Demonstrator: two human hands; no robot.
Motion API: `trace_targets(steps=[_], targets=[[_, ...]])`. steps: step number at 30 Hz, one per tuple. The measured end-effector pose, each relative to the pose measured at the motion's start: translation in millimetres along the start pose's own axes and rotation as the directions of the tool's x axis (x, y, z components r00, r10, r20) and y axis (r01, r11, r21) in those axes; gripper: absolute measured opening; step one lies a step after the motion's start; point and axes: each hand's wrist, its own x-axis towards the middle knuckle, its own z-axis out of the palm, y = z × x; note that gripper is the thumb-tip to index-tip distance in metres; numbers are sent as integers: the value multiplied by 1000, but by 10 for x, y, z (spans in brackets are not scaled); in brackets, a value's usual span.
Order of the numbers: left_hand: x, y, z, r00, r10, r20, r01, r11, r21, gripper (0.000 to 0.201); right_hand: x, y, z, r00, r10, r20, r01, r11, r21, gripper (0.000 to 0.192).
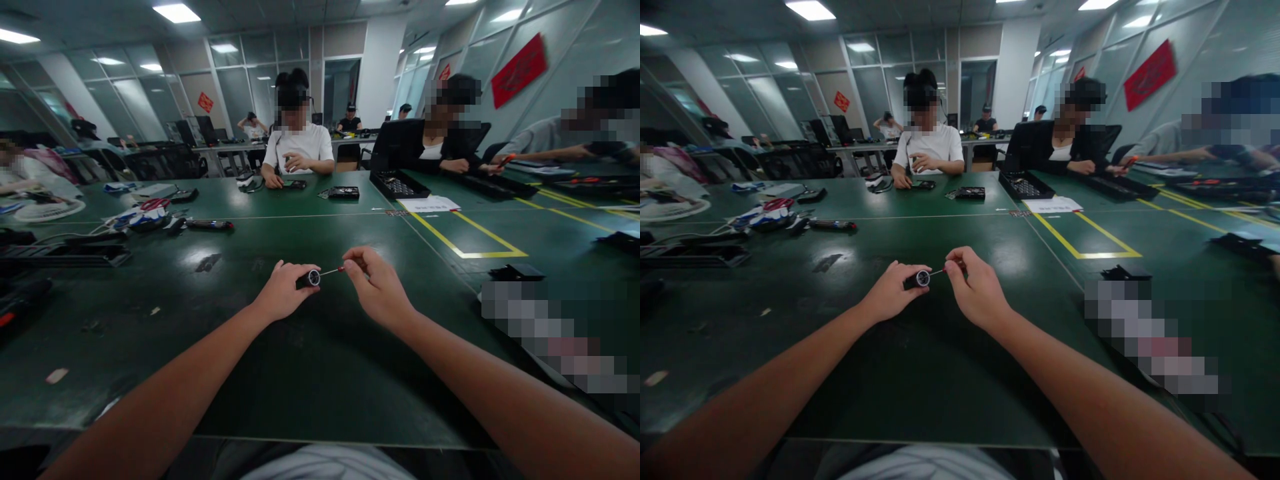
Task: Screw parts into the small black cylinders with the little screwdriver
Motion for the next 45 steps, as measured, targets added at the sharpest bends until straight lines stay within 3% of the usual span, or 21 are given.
trace_targets(steps=[4,12,17,22,28,31,33,35,38,45], targets=[[-11,26,1,1000,-6,-8,6,1000,12,39,15,-17,-5,1000,17,-5,-17,998,-56,31],[3,-6,12,999,-30,-12,30,999,-9,38,2,52,61,998,-34,-43,35,999,17,22],[8,12,4,1000,-23,-6,23,1000,-2,36,5,13,18,1000,2,14,-2,1000,1,26],[8,1,-16,999,-40,-12,40,999,3,37,-6,15,7,997,-74,38,71,995,68,18],[-13,16,-8,1000,-21,-1,21,1000,11,38,20,81,75,998,63,7,-63,967,247,21],[-8,33,-2,998,56,-2,-56,997,48,40,86,168,97,984,173,-52,-148,937,316,27],[13,21,2,996,85,-34,-81,992,97,41,141,245,100,939,339,-62,-275,846,456,30],[40,-13,6,996,72,-52,-65,989,135,41,187,314,97,896,438,-70,-318,745,587,29],[63,-78,12,999,45,-21,-42,990,133,41,208,360,103,891,447,-83,-309,730,609,29],[31,-54,3,1000,-21,-9,21,1000,22,40,120,297,179,951,307,-49,-237,819,523,29]])
